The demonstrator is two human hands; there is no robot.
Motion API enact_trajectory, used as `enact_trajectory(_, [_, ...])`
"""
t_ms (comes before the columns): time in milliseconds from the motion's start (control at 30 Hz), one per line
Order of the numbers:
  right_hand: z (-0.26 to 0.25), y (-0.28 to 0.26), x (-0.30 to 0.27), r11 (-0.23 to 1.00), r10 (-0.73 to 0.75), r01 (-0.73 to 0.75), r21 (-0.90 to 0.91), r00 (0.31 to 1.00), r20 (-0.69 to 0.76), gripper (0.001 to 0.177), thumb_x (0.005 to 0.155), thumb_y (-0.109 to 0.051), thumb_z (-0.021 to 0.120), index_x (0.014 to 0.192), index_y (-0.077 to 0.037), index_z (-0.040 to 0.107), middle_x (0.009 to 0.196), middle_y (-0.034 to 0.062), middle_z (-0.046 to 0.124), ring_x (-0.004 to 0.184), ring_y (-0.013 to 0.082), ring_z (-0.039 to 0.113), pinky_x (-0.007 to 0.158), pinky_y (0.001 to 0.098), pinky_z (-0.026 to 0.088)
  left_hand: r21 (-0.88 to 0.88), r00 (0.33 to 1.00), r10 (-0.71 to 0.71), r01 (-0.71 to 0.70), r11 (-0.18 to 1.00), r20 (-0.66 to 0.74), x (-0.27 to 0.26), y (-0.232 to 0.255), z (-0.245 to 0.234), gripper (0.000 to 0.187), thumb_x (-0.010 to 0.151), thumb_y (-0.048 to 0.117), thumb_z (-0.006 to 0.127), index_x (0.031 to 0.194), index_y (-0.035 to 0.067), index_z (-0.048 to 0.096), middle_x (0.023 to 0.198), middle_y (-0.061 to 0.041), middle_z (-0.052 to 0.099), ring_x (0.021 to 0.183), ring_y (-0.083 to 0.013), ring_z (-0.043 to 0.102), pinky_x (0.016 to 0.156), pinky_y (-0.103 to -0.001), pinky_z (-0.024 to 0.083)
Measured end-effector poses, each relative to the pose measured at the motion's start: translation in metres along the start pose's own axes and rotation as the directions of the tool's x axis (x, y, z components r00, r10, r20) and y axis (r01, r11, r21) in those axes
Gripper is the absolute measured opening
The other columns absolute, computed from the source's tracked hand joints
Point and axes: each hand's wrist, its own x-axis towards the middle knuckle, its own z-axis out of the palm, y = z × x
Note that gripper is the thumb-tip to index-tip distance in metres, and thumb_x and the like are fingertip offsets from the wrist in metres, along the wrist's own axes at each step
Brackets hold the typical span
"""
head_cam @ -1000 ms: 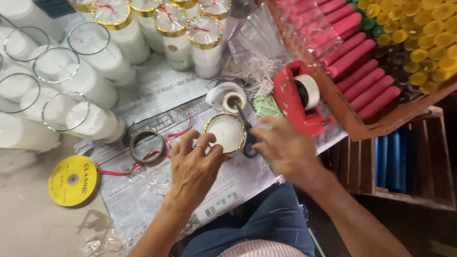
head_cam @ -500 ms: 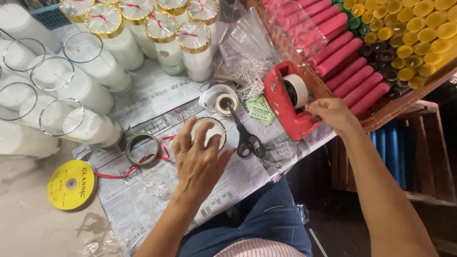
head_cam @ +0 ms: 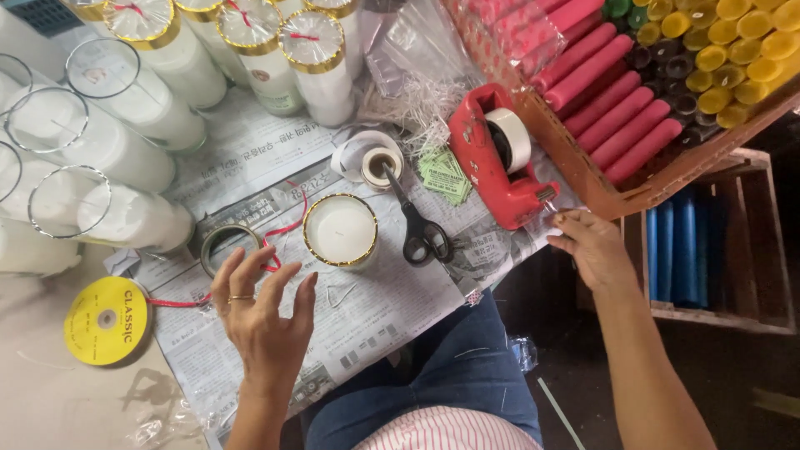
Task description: Applying adhesive labels and decorative gold bands to glass candle jars
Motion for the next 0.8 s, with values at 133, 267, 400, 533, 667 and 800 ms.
enact_trajectory(133, [0.039,0.006,-0.009,0.975,0.222,-0.222,0.003,0.975,-0.025,0.009,0.097,-0.008,0.067,0.105,-0.004,0.070,0.104,0.0093,0.074,0.099,0.0216,0.071,0.086,0.0365,0.057,-0.145,0.992,-0.115,0.121,0.982,0.052,-0.005,-0.004,0.016,0.018,0.091,0.012,0.079,0.107,0.007,0.070,0.123,-0.011,0.064,0.127,-0.0375,0.053,0.109,-0.050,0.044])
enact_trajectory(267, [0.039,0.024,-0.020,0.998,0.018,-0.015,-0.057,0.998,0.058,0.011,0.092,-0.007,0.074,0.102,-0.002,0.072,0.092,0.0081,0.072,0.088,0.0181,0.072,0.078,0.0364,0.062,-0.555,0.942,-0.220,0.329,0.764,0.255,-0.004,-0.015,0.040,0.084,0.075,0.028,0.090,0.144,0.003,0.048,0.141,-0.023,0.054,0.132,-0.0436,0.049,0.108,-0.052,0.041])
enact_trajectory(400, [0.069,-0.050,-0.076,0.948,-0.127,0.179,-0.263,0.971,0.205,0.012,0.096,-0.006,0.068,0.100,0.004,0.073,0.107,0.0149,0.068,0.104,0.0201,0.063,0.091,0.0405,0.056,-0.707,0.899,-0.140,0.416,0.573,0.415,0.022,-0.012,0.057,0.116,0.065,0.025,0.094,0.157,-0.001,0.028,0.150,-0.037,0.044,0.141,-0.0548,0.039,0.115,-0.060,0.033])
enact_trajectory(533, [0.110,-0.077,-0.111,0.872,-0.243,0.373,-0.318,0.892,0.380,0.012,0.089,-0.007,0.072,0.091,0.004,0.076,0.105,0.0194,0.069,0.105,0.0254,0.064,0.095,0.0400,0.050,-0.693,0.928,-0.213,0.370,0.619,0.305,0.008,0.000,0.083,0.111,0.059,0.035,0.099,0.150,0.005,0.043,0.142,-0.025,0.055,0.136,-0.0422,0.051,0.116,-0.051,0.037])
enact_trajectory(667, [0.170,-0.101,-0.136,0.817,-0.261,0.475,-0.326,0.809,0.526,0.016,0.094,-0.012,0.068,0.090,-0.002,0.081,0.103,0.0128,0.069,0.097,0.0196,0.065,0.089,0.0373,0.052,-0.564,0.940,-0.333,0.313,0.764,0.071,-0.014,0.026,0.095,0.114,0.063,0.041,0.097,0.152,0.001,0.038,0.137,-0.024,0.052,0.129,-0.0419,0.051,0.116,-0.052,0.037])
enact_trajectory(800, [0.202,-0.112,-0.142,0.764,-0.241,0.520,-0.382,0.779,0.579,0.025,0.099,-0.020,0.063,0.087,-0.006,0.082,0.101,0.0081,0.069,0.089,0.0174,0.065,0.085,0.0337,0.052,-0.510,0.925,-0.367,0.363,0.780,0.097,-0.029,0.025,0.067,0.095,0.076,0.016,0.087,0.155,0.002,0.036,0.139,-0.021,0.052,0.127,-0.0401,0.054,0.116,-0.053,0.035])
